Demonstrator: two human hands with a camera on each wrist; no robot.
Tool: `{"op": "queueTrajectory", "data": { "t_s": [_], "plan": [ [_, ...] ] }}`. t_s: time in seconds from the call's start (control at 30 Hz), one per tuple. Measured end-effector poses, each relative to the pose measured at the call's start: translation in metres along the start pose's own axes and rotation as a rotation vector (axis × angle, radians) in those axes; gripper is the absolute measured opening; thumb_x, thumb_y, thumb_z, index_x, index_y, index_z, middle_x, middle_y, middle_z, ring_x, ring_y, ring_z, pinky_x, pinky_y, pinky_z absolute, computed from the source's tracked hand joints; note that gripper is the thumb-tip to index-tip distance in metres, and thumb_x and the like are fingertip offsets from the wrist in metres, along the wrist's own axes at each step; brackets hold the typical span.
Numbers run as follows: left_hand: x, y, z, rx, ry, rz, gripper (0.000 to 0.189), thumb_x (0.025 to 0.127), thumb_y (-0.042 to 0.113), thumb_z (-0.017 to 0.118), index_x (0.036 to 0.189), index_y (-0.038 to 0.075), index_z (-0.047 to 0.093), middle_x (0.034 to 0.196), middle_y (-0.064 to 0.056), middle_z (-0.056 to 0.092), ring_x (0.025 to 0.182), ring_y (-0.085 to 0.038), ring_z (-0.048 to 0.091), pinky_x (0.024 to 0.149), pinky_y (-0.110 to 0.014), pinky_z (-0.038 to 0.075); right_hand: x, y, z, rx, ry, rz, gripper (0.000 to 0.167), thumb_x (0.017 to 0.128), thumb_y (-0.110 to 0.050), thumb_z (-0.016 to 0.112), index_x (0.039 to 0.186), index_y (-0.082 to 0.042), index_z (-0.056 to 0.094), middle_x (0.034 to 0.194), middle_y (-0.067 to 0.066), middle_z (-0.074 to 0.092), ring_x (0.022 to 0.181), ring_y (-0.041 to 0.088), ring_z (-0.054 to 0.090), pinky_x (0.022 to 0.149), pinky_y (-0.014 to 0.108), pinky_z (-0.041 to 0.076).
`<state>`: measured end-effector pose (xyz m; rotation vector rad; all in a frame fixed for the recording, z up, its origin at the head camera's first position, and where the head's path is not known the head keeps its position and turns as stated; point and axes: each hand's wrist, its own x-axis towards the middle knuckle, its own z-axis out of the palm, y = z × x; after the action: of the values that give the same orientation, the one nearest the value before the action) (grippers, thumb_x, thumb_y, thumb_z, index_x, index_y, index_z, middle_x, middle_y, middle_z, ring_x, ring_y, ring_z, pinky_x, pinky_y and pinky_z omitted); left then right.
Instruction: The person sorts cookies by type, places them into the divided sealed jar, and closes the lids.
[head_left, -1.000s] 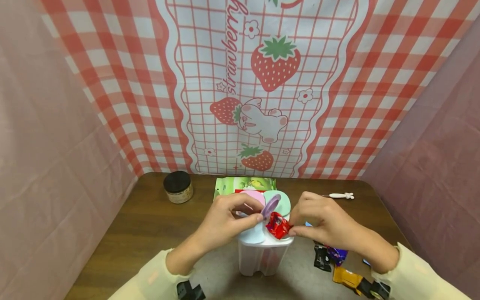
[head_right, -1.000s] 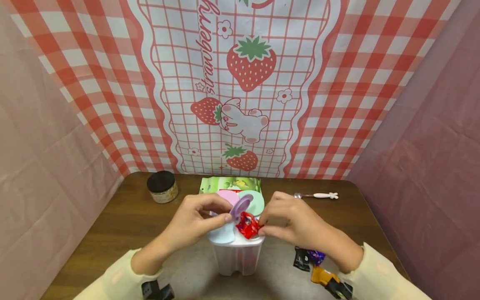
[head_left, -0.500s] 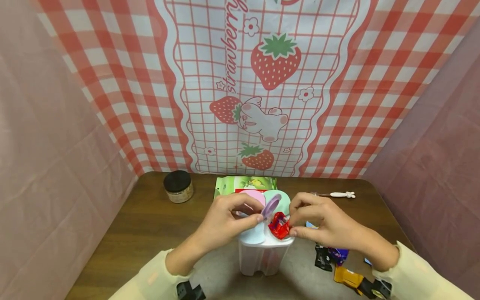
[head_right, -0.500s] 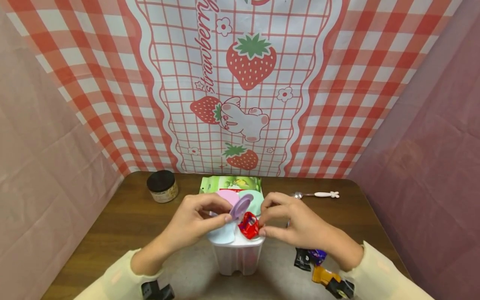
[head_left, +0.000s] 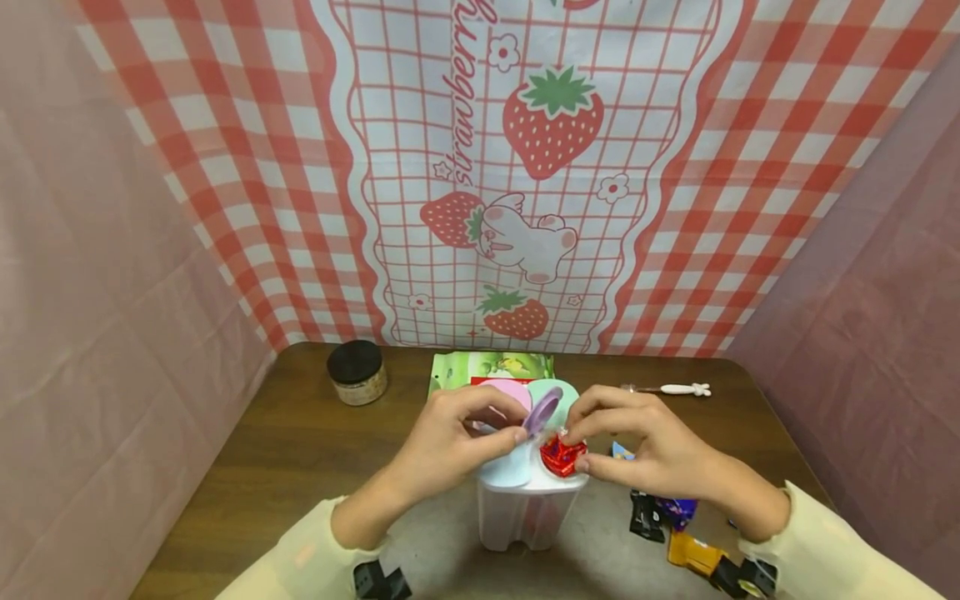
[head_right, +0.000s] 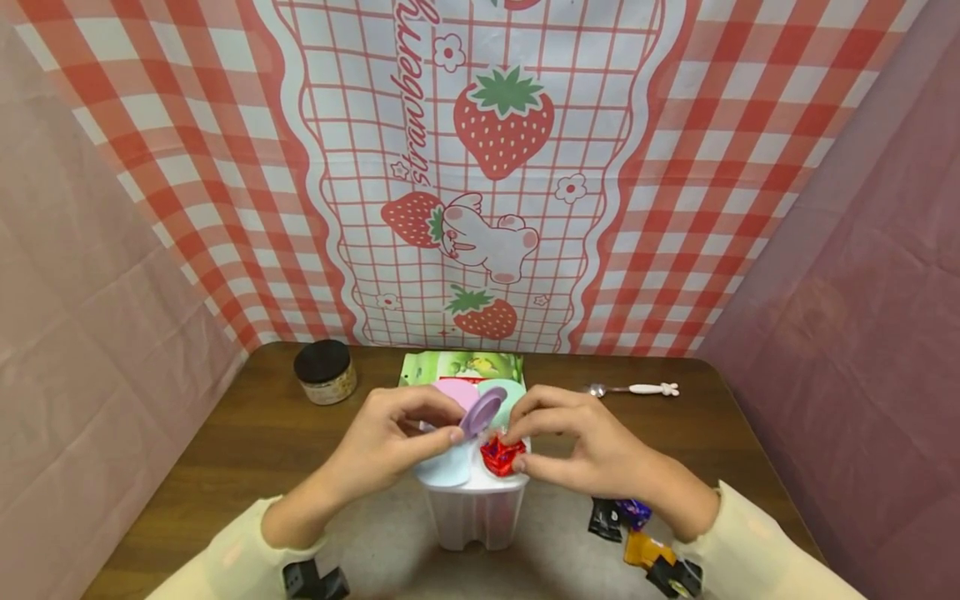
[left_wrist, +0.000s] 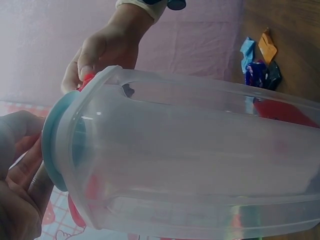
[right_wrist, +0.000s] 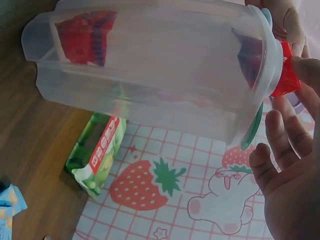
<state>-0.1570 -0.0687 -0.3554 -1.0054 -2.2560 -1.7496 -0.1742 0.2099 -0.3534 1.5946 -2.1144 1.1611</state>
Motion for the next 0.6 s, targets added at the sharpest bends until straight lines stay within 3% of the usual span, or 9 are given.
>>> {"op": "queueTrajectory", "data": {
  "t_s": [0.2,0.37,0.6],
  "plan": [
    [0.0,0.001,0.0,0.002,0.003,0.024,0.014,0.087,0.006,0.079,0.1,0.012,0.076,0.095,-0.002,0.077,0.084,-0.01,0.074,0.068,-0.03,0.064,-0.003,0.0,0.0,-0.049,-0.02,0.002,0.039,0.076,0.002,0.085,0.109,-0.017,0.077,0.106,-0.001,0.063,0.095,0.012,0.057,0.081,0.021,0.049],
    [0.001,0.001,0.001,-0.002,0.0,0.024,0.013,0.088,0.007,0.079,0.099,0.011,0.076,0.095,-0.002,0.077,0.084,-0.01,0.074,0.068,-0.03,0.064,-0.005,0.001,0.007,-0.08,-0.053,-0.006,0.025,0.082,-0.007,0.084,0.099,-0.024,0.076,0.101,-0.004,0.056,0.09,0.009,0.052,0.076,0.019,0.046],
    [0.0,0.001,0.002,-0.001,-0.003,0.038,0.012,0.088,0.007,0.079,0.1,0.01,0.076,0.094,-0.004,0.077,0.083,-0.011,0.074,0.068,-0.03,0.064,-0.012,0.0,0.005,-0.028,-0.02,0.062,0.036,0.078,-0.004,0.087,0.106,-0.022,0.073,0.105,-0.004,0.062,0.091,0.009,0.057,0.076,0.021,0.051]
  ]
}}
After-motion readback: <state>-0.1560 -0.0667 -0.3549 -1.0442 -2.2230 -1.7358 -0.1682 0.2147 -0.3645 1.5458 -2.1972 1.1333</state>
